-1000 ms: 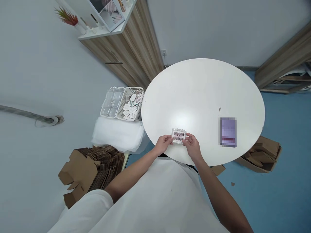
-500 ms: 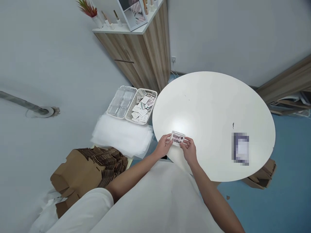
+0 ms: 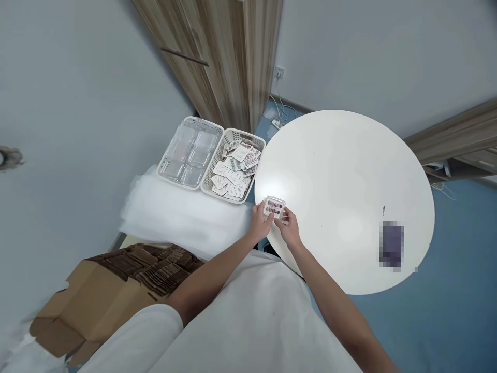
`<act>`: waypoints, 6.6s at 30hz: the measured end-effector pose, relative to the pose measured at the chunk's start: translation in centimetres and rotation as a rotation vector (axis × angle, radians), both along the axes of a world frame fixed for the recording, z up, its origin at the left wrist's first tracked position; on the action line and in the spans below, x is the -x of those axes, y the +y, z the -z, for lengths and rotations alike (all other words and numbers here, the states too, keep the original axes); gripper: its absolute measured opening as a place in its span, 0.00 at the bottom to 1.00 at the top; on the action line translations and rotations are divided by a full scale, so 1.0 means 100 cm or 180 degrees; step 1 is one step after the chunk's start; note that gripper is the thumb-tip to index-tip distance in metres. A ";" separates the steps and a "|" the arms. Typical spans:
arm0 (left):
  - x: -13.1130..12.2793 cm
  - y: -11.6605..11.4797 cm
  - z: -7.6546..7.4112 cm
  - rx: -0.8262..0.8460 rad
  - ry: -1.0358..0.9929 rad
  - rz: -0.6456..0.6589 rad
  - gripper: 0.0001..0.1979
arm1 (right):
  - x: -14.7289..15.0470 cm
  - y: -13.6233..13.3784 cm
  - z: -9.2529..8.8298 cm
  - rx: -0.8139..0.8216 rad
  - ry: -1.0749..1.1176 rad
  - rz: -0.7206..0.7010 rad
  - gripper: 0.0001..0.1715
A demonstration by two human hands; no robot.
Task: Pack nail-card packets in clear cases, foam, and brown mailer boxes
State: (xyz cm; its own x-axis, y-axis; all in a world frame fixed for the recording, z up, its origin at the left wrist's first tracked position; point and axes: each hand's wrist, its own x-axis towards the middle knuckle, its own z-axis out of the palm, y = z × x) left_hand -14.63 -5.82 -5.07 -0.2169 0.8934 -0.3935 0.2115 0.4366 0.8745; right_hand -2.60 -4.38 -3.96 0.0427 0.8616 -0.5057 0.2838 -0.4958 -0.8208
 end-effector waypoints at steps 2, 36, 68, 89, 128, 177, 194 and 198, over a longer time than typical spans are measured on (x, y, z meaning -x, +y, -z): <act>0.004 0.008 0.004 -0.0011 0.0012 -0.0066 0.28 | 0.009 0.010 0.004 -0.0001 0.0038 -0.0061 0.35; 0.012 0.039 0.026 -0.0071 -0.0458 -0.0204 0.29 | 0.034 0.048 0.026 0.0047 0.0317 0.0043 0.39; 0.016 -0.150 0.005 0.0831 0.0676 -0.0967 0.22 | -0.056 -0.068 0.014 0.0588 0.0733 -0.1438 0.28; 0.131 -0.082 0.016 0.0828 -0.0666 -0.2197 0.32 | 0.164 -0.004 0.024 -0.0468 -0.1136 -0.3474 0.39; 0.109 -0.092 -0.007 0.0652 -0.0630 -0.2945 0.30 | 0.169 -0.002 -0.059 -0.2139 -0.0833 -0.3101 0.17; -0.134 -0.043 0.014 -0.0437 0.2625 0.1877 0.31 | -0.232 -0.102 0.037 -0.1092 -0.2428 -0.0842 0.29; -0.148 -0.036 0.006 -0.0108 0.3192 0.3165 0.31 | -0.242 -0.063 0.036 -0.1084 -0.2703 -0.1614 0.25; -0.148 -0.032 0.007 -0.0067 0.3217 0.3198 0.30 | -0.242 -0.057 0.036 -0.1050 -0.2716 -0.1586 0.24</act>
State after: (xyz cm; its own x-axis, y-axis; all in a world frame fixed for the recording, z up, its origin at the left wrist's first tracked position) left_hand 0.14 -8.97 -5.82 0.3269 0.8369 -0.4390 0.9449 -0.2810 0.1679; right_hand 21.61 -10.07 -7.60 -0.1232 0.9697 -0.2109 0.9446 0.0494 -0.3246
